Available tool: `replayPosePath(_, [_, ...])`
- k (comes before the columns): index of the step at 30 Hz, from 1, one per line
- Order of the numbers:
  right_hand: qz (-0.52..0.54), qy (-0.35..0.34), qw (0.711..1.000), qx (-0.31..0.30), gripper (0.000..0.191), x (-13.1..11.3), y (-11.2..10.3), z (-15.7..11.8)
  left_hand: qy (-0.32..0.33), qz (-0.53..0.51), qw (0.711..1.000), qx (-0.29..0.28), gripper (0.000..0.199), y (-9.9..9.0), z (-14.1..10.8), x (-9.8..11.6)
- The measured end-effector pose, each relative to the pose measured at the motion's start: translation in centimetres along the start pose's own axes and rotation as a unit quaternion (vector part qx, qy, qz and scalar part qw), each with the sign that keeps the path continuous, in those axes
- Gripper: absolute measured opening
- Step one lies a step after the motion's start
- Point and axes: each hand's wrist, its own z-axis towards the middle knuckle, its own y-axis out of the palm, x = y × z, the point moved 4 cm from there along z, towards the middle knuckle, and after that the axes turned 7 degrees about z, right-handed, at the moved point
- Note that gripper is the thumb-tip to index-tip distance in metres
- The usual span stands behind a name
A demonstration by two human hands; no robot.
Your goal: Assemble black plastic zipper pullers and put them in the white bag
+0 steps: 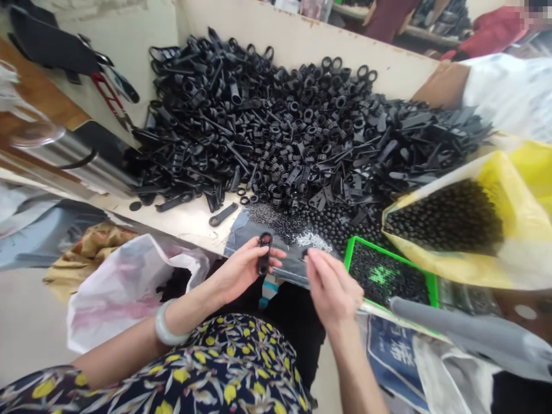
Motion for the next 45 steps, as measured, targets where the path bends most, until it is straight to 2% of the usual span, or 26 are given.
replayPosePath(4, [0.123,0.081,0.988,0.040,0.037,-3.1,3.3,-0.7,-0.025,-0.048,0.999,-0.002,0.037,1.3,0.3,-0.3])
replayPosePath(7, [0.187,0.109,0.974,0.060,0.037,-3.7,4.6,-1.7,0.011,-0.048,0.998,0.038,0.045,1.0,0.4,0.4])
replayPosePath(11, [0.215,0.148,0.965,-0.003,0.031,-3.0,5.0,-2.8,0.100,0.023,0.992,0.072,0.051,-0.1,0.6,1.3])
replayPosePath(15, [0.273,0.246,0.926,-0.082,0.039,-1.8,5.3,-3.2,0.166,0.130,0.975,0.070,0.048,-0.6,0.9,1.3])
replayPosePath(19, [0.203,0.190,0.943,-0.183,0.025,-1.9,5.2,-2.3,0.195,0.218,0.955,0.048,0.044,-0.6,1.2,1.3])
replayPosePath(24, [0.125,0.130,0.962,-0.205,0.027,-2.0,4.7,-2.2,0.146,0.151,0.976,0.053,0.049,-1.0,1.5,1.3])
replayPosePath(26, [0.121,0.135,0.962,-0.203,0.027,-2.1,4.5,-2.4,0.125,0.100,0.986,0.056,0.045,-1.1,1.3,1.5])
replayPosePath(28, [0.128,0.170,0.959,-0.186,0.024,-2.1,4.2,-2.4,0.109,0.048,0.992,0.049,0.035,-1.2,0.9,1.6])
replayPosePath(30, [0.137,0.206,0.955,-0.163,0.023,-2.3,4.2,-2.3,0.095,0.005,0.995,0.027,0.030,-1.2,0.4,1.6])
replayPosePath(32, [0.145,0.215,0.955,-0.145,0.023,-2.8,4.4,-1.9,0.087,-0.021,0.996,-0.001,0.033,-1.1,0.0,1.3])
replayPosePath(35, [0.140,0.197,0.960,-0.138,0.020,-3.8,5.3,-1.5,0.082,-0.026,0.996,-0.017,0.038,-0.8,-0.3,0.4])
replayPosePath(41, [0.078,0.178,0.972,-0.129,0.023,-4.7,6.2,-1.5,0.103,-0.003,0.994,0.023,0.038,0.0,-0.2,-0.1])
replayPosePath(45, [0.055,0.164,0.977,-0.126,0.022,-4.9,6.3,-1.8,0.102,0.004,0.995,0.018,0.045,0.3,-0.3,-0.2])
